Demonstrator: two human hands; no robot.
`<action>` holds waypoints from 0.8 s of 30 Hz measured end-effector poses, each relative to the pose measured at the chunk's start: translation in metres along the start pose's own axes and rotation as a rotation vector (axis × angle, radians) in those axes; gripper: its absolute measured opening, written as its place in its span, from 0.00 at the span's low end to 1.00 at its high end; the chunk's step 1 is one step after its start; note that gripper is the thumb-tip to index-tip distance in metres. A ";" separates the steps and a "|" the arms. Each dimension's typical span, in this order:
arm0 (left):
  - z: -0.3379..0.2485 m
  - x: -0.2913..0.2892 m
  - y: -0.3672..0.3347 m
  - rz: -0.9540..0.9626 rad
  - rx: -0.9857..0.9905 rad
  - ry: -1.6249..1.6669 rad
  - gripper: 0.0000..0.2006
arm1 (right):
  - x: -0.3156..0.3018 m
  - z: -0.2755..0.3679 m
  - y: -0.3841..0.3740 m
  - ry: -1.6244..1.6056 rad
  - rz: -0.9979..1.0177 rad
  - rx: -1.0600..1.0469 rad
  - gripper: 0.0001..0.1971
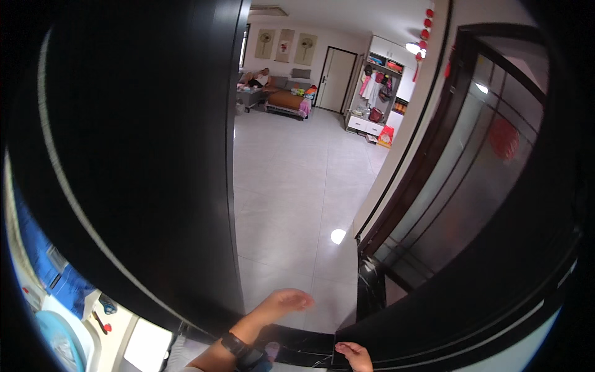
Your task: The person washes a white cloth by hand in a blue basin, scrubbing it against itself and using a bar of soap. After scrubbing, the person wrings out the cloth by hand.
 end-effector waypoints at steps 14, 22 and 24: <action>-0.011 -0.092 -0.153 -0.453 -0.019 0.153 0.10 | -0.020 0.049 -0.176 0.183 0.000 0.021 0.11; -0.012 -0.152 -0.261 -0.698 -0.002 0.165 0.09 | -0.052 0.132 -0.292 0.222 -0.217 -0.028 0.16; -0.013 -0.168 -0.287 -0.765 0.019 0.125 0.07 | -0.068 0.130 -0.330 0.159 -0.260 -0.045 0.16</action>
Point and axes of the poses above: each hand's wrist, its own y-axis away from the middle knuckle, its own x-axis out of the palm, z = x × y, the point moved 9 cm from there along -y, towards the middle knuckle, and after that the axes turned 12 degrees about -z, right-handed, at the moved point
